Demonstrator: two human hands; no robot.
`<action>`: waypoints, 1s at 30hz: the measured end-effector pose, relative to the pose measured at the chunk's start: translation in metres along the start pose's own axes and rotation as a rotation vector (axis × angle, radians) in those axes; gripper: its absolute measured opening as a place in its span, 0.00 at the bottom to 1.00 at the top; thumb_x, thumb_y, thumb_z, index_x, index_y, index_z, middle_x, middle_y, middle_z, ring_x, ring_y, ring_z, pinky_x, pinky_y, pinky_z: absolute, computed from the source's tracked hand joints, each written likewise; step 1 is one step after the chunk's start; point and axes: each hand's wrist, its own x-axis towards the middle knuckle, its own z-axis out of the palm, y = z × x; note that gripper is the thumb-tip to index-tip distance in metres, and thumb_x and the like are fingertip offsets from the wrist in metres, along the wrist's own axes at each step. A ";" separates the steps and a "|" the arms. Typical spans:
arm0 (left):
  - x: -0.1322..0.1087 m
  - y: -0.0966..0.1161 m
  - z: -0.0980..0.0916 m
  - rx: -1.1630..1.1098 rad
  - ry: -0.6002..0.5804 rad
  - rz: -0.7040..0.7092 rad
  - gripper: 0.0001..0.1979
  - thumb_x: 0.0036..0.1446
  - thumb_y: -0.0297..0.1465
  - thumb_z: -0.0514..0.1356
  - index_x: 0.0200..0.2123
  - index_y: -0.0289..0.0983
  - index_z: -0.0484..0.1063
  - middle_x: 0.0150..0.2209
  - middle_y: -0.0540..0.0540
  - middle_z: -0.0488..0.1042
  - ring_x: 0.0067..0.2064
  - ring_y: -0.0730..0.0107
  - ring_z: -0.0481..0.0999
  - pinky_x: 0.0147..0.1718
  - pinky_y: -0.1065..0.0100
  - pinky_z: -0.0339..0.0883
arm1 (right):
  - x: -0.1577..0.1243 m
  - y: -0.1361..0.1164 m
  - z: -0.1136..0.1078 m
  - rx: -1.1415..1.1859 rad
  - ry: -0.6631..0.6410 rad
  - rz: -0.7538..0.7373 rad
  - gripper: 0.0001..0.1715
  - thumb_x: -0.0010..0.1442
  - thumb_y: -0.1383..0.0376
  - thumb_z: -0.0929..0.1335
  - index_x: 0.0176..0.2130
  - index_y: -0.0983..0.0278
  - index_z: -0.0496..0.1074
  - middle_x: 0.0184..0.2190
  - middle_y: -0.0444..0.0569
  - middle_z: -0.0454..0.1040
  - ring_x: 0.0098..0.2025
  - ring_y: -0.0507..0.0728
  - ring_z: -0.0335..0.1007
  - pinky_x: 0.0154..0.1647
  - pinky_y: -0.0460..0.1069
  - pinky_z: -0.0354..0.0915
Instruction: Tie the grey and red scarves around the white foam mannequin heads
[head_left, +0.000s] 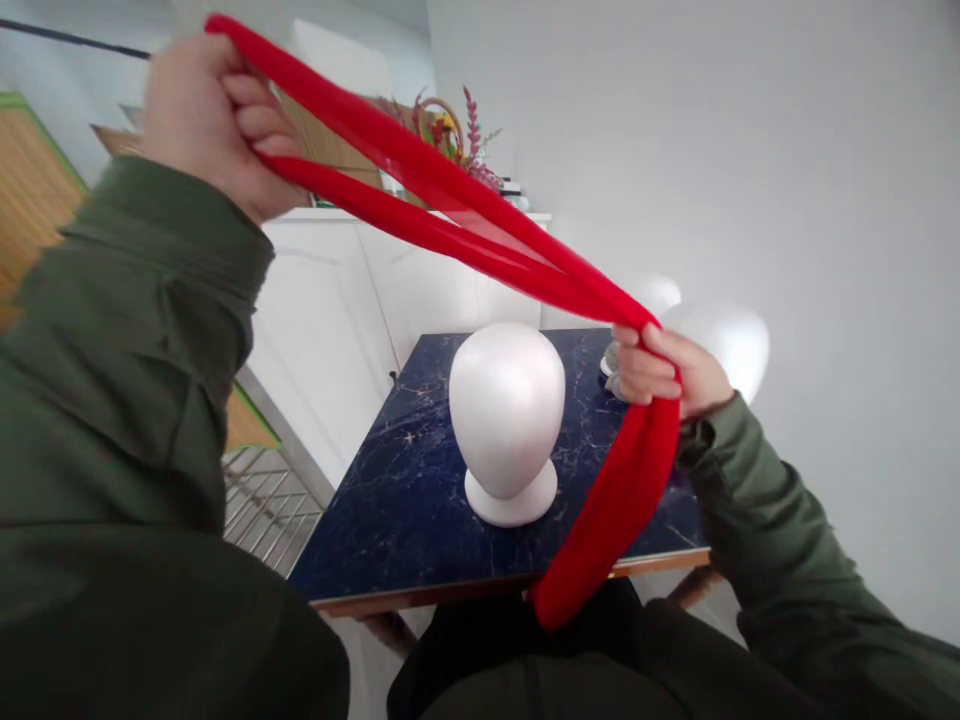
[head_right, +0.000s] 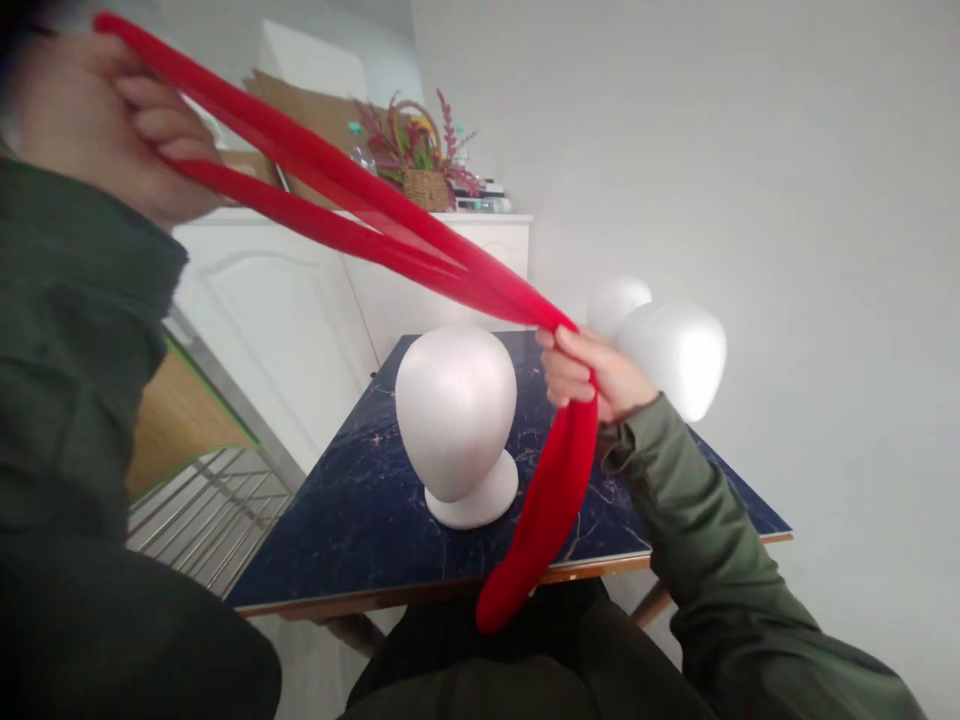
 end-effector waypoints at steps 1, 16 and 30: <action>0.011 -0.006 -0.014 -0.058 0.072 -0.043 0.16 0.58 0.24 0.45 0.17 0.33 0.51 0.15 0.57 0.41 0.14 0.91 0.42 0.23 0.85 0.30 | 0.009 -0.004 -0.013 -0.037 0.104 -0.001 0.11 0.56 0.57 0.64 0.31 0.63 0.62 0.14 0.32 0.47 0.12 0.43 0.42 0.18 0.40 0.53; -0.144 -0.219 -0.124 -0.160 0.017 -0.682 0.15 0.51 0.29 0.50 0.15 0.35 0.55 0.10 0.55 0.53 0.11 0.82 0.52 0.10 0.79 0.45 | -0.013 0.188 -0.044 -0.893 0.474 0.448 0.08 0.51 0.66 0.65 0.22 0.67 0.65 0.15 0.41 0.64 0.18 0.48 0.59 0.22 0.44 0.53; -0.240 -0.273 -0.023 0.399 -0.355 -0.465 0.18 0.39 0.24 0.62 0.38 0.37 0.74 0.35 0.43 0.75 0.41 0.57 0.72 0.45 0.60 0.62 | -0.056 0.198 0.059 -0.754 0.473 0.229 0.16 0.52 0.69 0.62 0.43 0.65 0.66 0.35 0.51 0.71 0.39 0.57 0.66 0.43 0.51 0.61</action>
